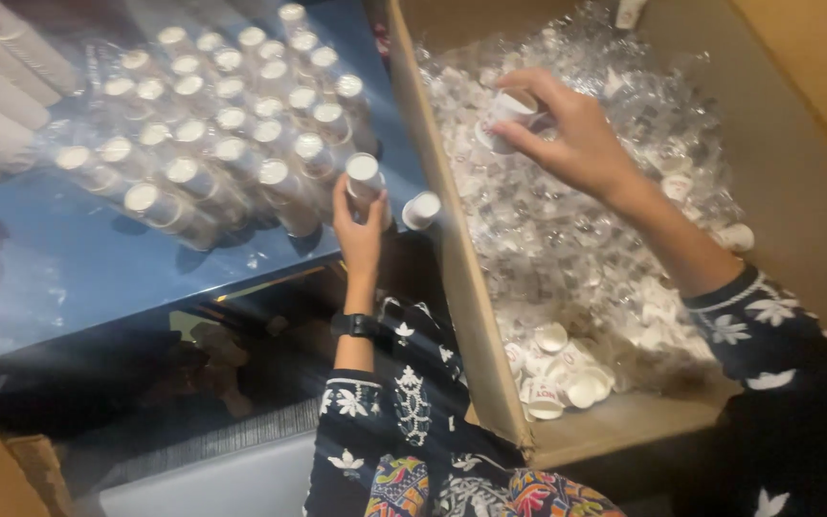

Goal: Organize and stack small paper cups from a cardboard box onto a table.

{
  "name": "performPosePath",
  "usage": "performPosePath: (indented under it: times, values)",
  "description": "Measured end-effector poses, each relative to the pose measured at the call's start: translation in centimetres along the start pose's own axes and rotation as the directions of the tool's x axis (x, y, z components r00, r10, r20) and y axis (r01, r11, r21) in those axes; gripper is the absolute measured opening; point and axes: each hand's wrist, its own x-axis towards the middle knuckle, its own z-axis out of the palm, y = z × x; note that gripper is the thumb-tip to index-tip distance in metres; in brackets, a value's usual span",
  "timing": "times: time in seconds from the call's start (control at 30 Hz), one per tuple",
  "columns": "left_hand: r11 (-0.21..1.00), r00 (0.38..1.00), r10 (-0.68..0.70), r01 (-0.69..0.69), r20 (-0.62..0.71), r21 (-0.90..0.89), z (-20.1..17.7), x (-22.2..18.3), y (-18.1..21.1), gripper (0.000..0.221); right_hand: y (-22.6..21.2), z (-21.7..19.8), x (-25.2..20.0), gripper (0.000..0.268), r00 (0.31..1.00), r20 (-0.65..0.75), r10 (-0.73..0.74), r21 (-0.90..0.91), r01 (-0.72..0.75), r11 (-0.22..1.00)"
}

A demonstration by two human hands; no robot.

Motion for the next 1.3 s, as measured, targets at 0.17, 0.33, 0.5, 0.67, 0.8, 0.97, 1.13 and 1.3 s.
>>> performPosePath:
  times: [0.17, 0.33, 0.5, 0.67, 0.8, 0.97, 1.13, 1.3]
  values:
    - [0.998, 0.998, 0.051, -0.052, -0.039, -0.022, 0.5, -0.6, 0.2, 0.063, 6.1, -4.8, -8.0, 0.047, 0.962, 0.071, 0.264, -0.152, -0.251, 0.956]
    - [0.931, 0.888, 0.280, -0.159, -0.364, 0.328, 1.8, -6.4, 0.1, 0.057, 12.5, -3.9, -14.7, 0.053, 0.909, 0.093, 0.407, -0.219, -0.380, 0.898]
    - [0.936, 0.885, 0.002, 0.162, -0.465, 0.313, 3.6, -12.6, -4.6, 0.046, 18.0, -2.0, -18.3, 0.056, 0.820, 0.214, 0.530, -0.374, -0.433, 0.820]
    - [0.973, 0.854, -0.217, 0.229, -0.473, -0.033, 0.3, -12.2, -7.4, 0.039, 19.7, -1.3, -18.3, 0.058, 0.821, 0.324, 0.471, -0.387, -0.339, 0.857]
    - [0.981, 0.887, -0.193, 0.172, -0.418, -0.088, -1.1, -13.2, -6.7, 0.030, 17.2, -1.6, -17.3, 0.054, 0.877, 0.296, 0.379, -0.298, -0.292, 0.909]
    - [0.868, 0.864, -0.413, 0.279, -0.287, -0.410, 0.5, -14.5, -0.7, 0.024, 17.2, -1.6, -17.9, 0.032, 0.824, 0.233, 0.517, -0.310, -0.441, 0.842]
    - [0.871, 0.952, -0.272, 0.184, -0.137, -0.456, 2.5, -15.8, 7.3, 0.018, 16.9, 0.1, -19.2, 0.029, 0.734, 0.384, 0.560, -0.437, -0.390, 0.811]
    - [0.892, 0.991, -0.091, 0.125, 0.099, -0.435, 3.1, -16.7, 9.5, 0.020, 18.7, 4.5, -20.7, 0.053, 0.582, 0.312, 0.751, -0.683, -0.412, 0.603]
